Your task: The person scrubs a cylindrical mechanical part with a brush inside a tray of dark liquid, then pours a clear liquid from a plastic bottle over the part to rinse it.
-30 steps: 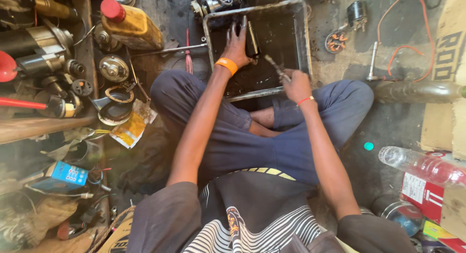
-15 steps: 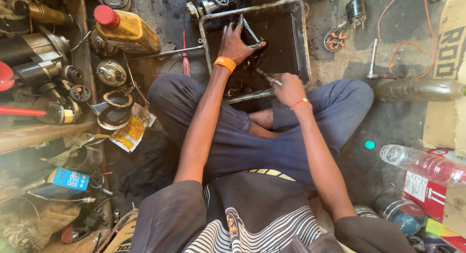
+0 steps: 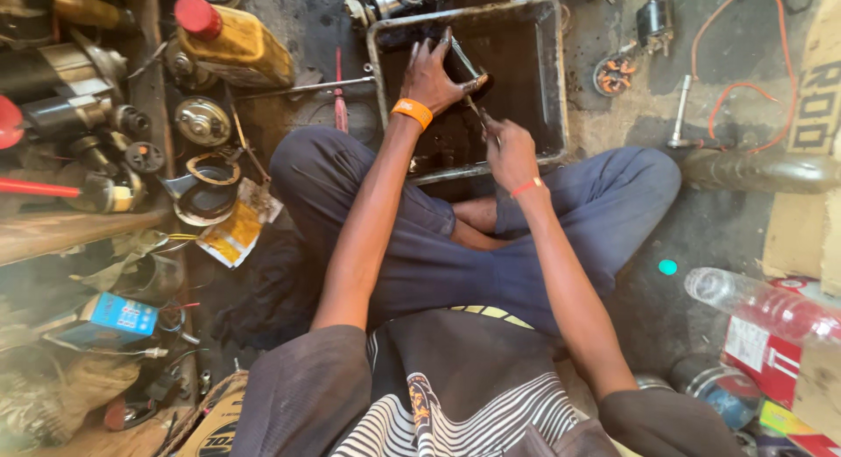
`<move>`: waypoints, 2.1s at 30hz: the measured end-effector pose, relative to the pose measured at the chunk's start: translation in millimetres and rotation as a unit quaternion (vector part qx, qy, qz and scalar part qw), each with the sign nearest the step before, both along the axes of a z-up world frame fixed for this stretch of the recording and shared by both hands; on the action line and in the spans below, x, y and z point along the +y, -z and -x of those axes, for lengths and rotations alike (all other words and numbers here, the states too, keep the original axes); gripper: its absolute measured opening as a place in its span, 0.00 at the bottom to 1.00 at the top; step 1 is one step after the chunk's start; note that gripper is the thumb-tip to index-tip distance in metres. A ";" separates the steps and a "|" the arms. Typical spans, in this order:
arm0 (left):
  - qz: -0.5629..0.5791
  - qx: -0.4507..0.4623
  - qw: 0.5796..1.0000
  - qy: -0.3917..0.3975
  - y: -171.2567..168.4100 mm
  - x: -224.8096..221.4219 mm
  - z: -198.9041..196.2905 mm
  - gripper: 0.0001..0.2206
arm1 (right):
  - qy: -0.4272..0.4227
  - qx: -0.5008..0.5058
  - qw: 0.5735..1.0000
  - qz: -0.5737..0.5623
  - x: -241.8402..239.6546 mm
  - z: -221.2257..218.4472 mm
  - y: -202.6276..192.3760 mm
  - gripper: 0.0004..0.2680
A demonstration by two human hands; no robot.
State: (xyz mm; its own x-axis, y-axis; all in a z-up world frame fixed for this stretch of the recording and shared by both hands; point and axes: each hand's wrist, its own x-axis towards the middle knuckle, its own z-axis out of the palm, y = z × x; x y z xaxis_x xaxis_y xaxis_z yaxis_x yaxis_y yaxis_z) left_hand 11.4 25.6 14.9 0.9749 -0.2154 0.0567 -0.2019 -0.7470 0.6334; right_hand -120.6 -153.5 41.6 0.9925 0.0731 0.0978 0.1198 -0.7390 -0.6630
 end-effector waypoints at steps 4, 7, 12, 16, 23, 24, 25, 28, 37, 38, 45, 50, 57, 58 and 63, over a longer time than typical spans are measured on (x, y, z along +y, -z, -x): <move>-0.018 -0.016 0.999 0.039 -5.2 0.0 3.8 0.52 | -0.014 -0.025 0.999 -0.046 1.6 -12.2 19.4 0.07; -0.006 0.003 1.000 0.030 -10.2 2.8 3.8 0.52 | -0.037 -0.018 0.998 -0.055 4.6 -26.8 29.9 0.05; -0.030 -0.031 0.998 0.036 -1.2 -0.9 8.9 0.51 | -0.002 0.005 0.999 0.040 6.3 -27.7 36.7 0.04; -0.007 -0.019 1.000 0.021 -1.9 5.7 3.1 0.52 | -0.036 -0.018 0.999 -0.004 11.9 -30.6 23.9 0.05; -0.025 -0.032 0.998 0.037 -8.2 1.6 11.2 0.51 | -0.002 0.032 0.999 -0.011 4.0 -20.4 15.1 0.06; -0.029 -0.057 0.997 0.037 -10.8 4.0 8.7 0.51 | 0.002 0.028 0.999 -0.024 7.4 -23.9 15.7 0.06; -0.026 -0.025 0.999 0.030 -12.9 7.4 5.3 0.51 | -0.020 0.017 0.999 -0.043 10.9 -28.7 16.5 0.07; -0.019 0.051 0.998 0.027 -8.4 7.1 9.7 0.51 | -0.039 0.021 0.998 -0.052 8.6 -26.8 19.6 0.08; -0.027 0.020 0.999 0.034 4.5 -1.7 13.2 0.52 | -0.043 0.087 0.993 -0.065 -20.2 -23.5 15.7 0.09; -0.038 0.005 0.999 0.035 5.2 -6.0 14.6 0.52 | -0.037 0.105 0.992 -0.063 -25.0 -21.0 18.6 0.10; -0.019 0.044 0.998 0.038 -7.2 2.3 12.4 0.51 | -0.028 0.005 0.996 -0.087 -2.4 -16.3 25.0 0.10; -0.024 -0.038 0.998 0.035 2.4 4.3 8.2 0.50 | -0.052 0.097 0.994 -0.012 -8.1 -21.5 7.8 0.09; -0.007 -0.082 0.996 0.033 2.2 5.4 9.4 0.50 | -0.090 0.042 0.991 -0.087 -2.9 -25.7 13.3 0.11; -0.009 -0.057 0.998 0.031 -1.2 2.1 8.9 0.50 | -0.058 0.065 0.995 -0.046 -5.2 -29.3 12.4 0.09; -0.020 0.015 0.999 0.032 -8.7 -3.7 6.1 0.49 | -0.028 0.033 0.998 -0.051 -3.3 -28.2 16.3 0.08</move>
State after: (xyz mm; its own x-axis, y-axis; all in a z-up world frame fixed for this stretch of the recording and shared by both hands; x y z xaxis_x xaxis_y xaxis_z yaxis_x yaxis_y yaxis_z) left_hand 5.4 21.9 23.6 0.9605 -0.2779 0.0172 -0.2302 -0.7578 0.6105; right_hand -92.4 -156.8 25.3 0.9916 0.1220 0.0429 0.1134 -0.6604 -0.7423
